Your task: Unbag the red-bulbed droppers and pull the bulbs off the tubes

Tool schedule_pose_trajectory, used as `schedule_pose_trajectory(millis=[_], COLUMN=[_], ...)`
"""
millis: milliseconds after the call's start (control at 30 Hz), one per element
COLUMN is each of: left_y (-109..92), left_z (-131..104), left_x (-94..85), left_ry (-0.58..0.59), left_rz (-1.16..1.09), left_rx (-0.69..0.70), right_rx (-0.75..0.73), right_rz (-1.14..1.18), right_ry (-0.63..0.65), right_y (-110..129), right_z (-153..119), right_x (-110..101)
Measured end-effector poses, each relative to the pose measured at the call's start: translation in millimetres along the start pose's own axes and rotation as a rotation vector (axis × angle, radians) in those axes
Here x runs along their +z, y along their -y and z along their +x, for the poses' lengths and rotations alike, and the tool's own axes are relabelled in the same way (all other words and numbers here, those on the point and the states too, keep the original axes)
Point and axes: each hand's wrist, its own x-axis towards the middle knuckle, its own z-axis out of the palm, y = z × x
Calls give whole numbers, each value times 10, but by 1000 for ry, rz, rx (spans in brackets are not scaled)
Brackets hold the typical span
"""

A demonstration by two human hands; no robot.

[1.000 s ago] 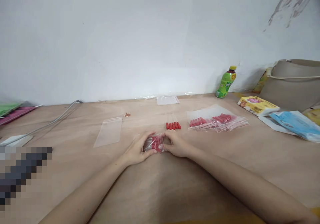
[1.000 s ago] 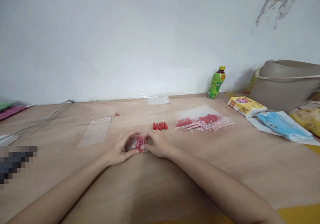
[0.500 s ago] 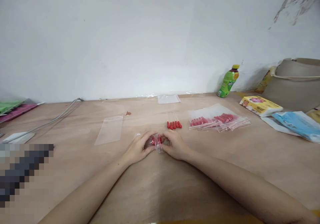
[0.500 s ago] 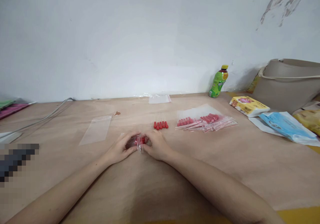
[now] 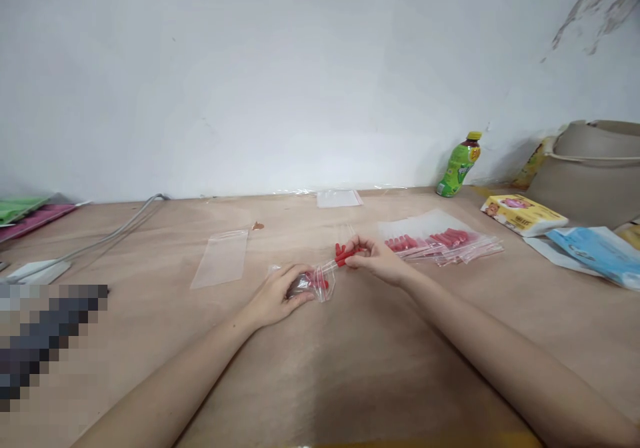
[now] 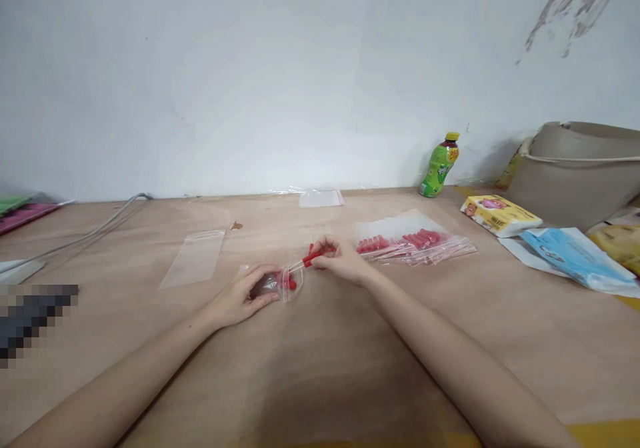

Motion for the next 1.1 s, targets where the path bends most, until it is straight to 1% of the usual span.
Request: schedule_pose_trajectory(millis=[133, 167, 233, 267, 333, 367, 433, 467, 533, 567, 700, 767, 900, 1100], left_y=[1, 4, 13, 18, 25, 26, 26, 25, 22, 21, 20, 21, 24, 23], left_z=[-3, -3, -2, -2, -1, -1, -1, -2, -2, -1, 4, 6, 5, 5], left_x=[3, 5, 11, 13, 17, 18, 18, 18, 18, 18, 17, 15, 17, 21], left_ry=[-7, -10, -13, -16, -18, -18, -19, -22, -28, -31, -24, -10, 4, -7], left_rz=[2, 2, 2, 4, 10, 12, 14, 14, 11, 11, 12, 7, -6, -6], left_rx=[1, 3, 2, 0, -6, -7, -2, 3, 8, 7, 2, 3, 2, 23], right_rx=[-23, -38, -103, -159, -319, -413, -593, -667, -781, -811, -819, -806, -805, -767], right_rz=[0, -23, -81, -113, -197, -263, -457, -578, -797, -890, -1195, -1262, -1281, -1388], right_ry=[-33, -55, -148, -210, -341, -396, -446, -434, -342, -288, -90, -30, 27, 116], right_y=[111, 141, 195, 217, 241, 241, 214, 186, 104, 53, -163, -245, -332, -318], right_z=[44, 52, 71, 82, 113, 133, 186, 220, 300, 343, 478, 501, 480, 410], right_x=[-207, -265, -374, -416, -456, -448, -378, -321, -192, -129, 29, 53, 62, 101])
